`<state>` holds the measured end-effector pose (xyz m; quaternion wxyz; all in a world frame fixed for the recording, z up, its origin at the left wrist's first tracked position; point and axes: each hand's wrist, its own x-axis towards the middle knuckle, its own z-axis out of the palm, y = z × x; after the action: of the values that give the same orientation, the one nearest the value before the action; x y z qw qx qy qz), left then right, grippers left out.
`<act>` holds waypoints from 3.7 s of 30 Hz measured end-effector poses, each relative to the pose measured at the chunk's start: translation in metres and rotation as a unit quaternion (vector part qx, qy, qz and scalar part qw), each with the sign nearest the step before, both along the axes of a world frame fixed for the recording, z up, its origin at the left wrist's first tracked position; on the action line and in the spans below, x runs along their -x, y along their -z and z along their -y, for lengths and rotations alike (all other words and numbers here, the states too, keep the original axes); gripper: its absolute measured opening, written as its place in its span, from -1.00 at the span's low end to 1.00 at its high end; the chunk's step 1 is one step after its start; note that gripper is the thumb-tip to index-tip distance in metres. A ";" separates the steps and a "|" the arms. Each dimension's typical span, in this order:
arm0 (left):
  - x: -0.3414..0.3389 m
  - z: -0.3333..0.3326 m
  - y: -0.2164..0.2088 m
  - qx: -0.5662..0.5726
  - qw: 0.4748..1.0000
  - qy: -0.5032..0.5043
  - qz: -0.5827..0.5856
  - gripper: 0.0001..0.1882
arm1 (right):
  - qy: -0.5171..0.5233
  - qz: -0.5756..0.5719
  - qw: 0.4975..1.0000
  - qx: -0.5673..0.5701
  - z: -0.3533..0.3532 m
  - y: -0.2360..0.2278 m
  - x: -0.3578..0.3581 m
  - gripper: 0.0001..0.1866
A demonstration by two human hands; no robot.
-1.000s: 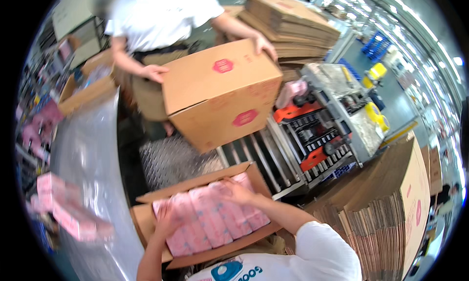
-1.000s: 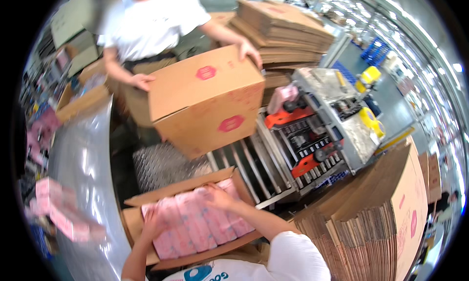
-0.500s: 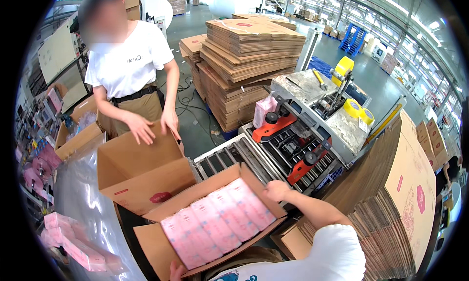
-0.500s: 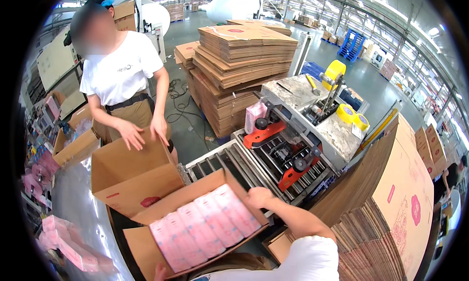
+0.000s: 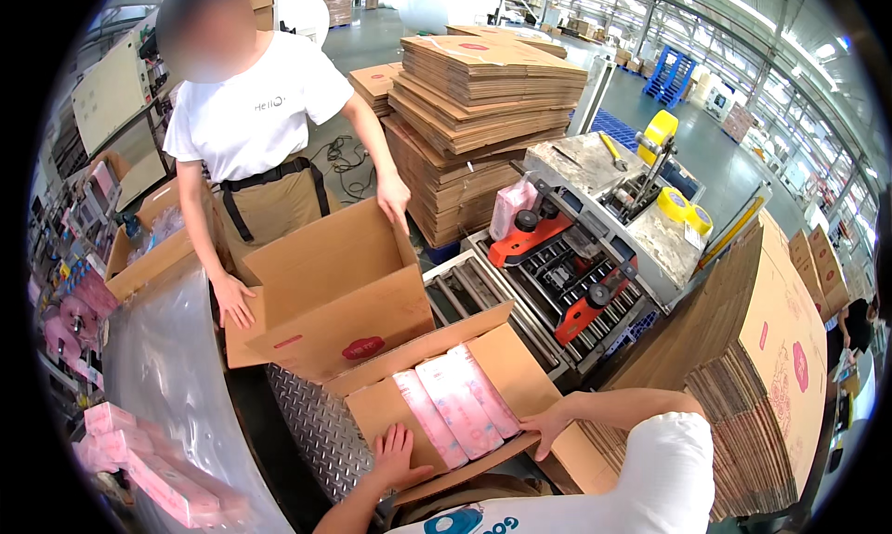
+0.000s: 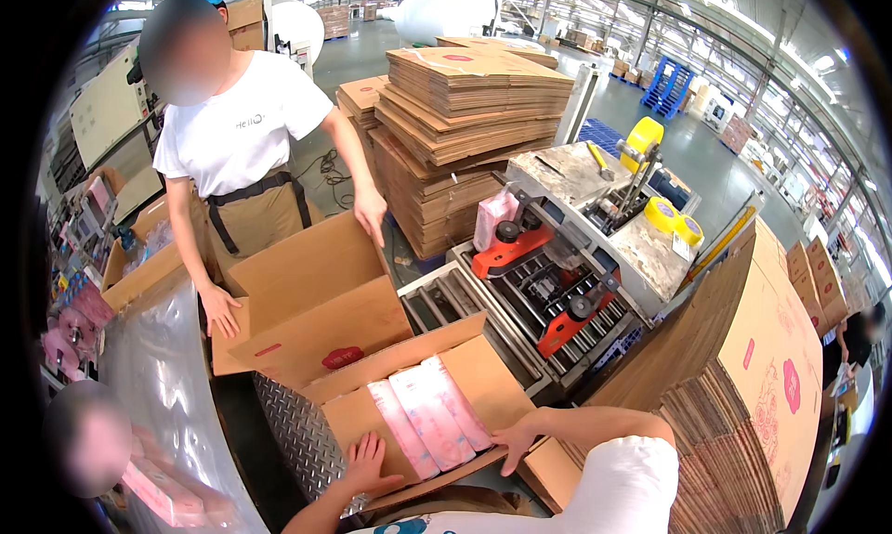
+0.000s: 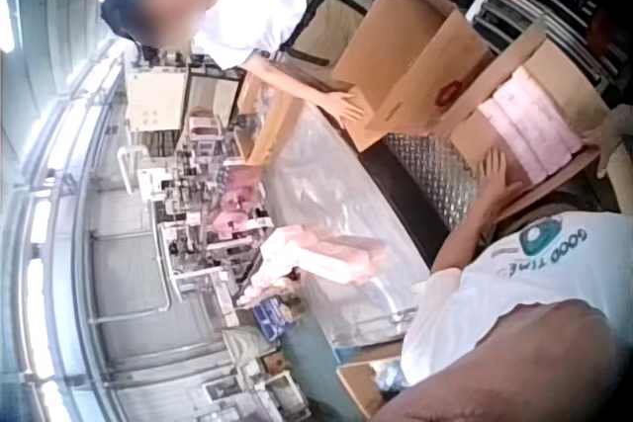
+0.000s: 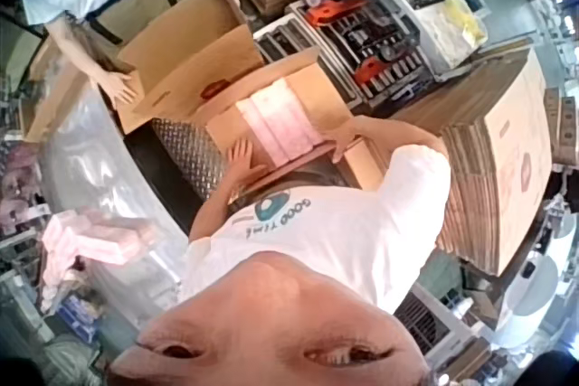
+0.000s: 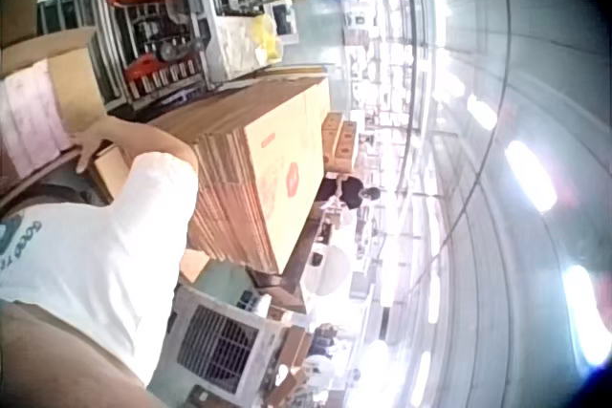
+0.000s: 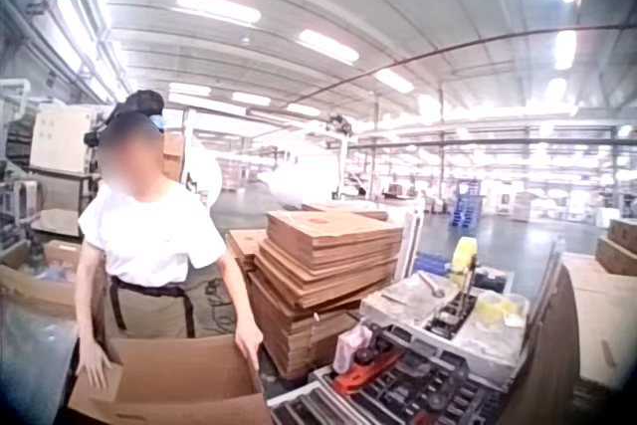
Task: The person organizes pink packages on a metal table, places them into a cardboard box, and then positions the box on a conveyor belt. They also handle small labels or stickers from a container and apply them to the packages.
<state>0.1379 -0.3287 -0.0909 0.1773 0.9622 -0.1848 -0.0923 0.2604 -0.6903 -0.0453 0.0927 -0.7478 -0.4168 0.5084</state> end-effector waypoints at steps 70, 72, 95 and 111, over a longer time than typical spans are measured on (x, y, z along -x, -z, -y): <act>0.172 -0.117 0.230 0.127 0.907 -0.213 -0.340 -0.39 | 0.453 0.684 0.562 0.106 0.141 -0.301 0.123 -0.69; 0.143 -0.077 0.176 0.160 0.917 -0.143 -0.335 -0.41 | 0.507 0.723 0.404 0.236 0.181 -0.325 0.149 -0.81; 0.072 -0.144 -0.224 0.130 0.843 -0.281 0.439 -0.52 | 0.448 0.462 0.261 -0.719 -0.038 -0.395 0.024 -0.58; 0.047 -0.104 -0.197 -0.043 0.960 -0.250 0.119 -0.51 | 0.716 0.179 0.532 -0.416 -0.129 -0.061 -0.034 0.01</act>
<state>0.0909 -0.2247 0.1057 0.1297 0.9885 0.0458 0.0619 0.2947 -0.5612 0.0152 0.6494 -0.7485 0.0860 -0.1034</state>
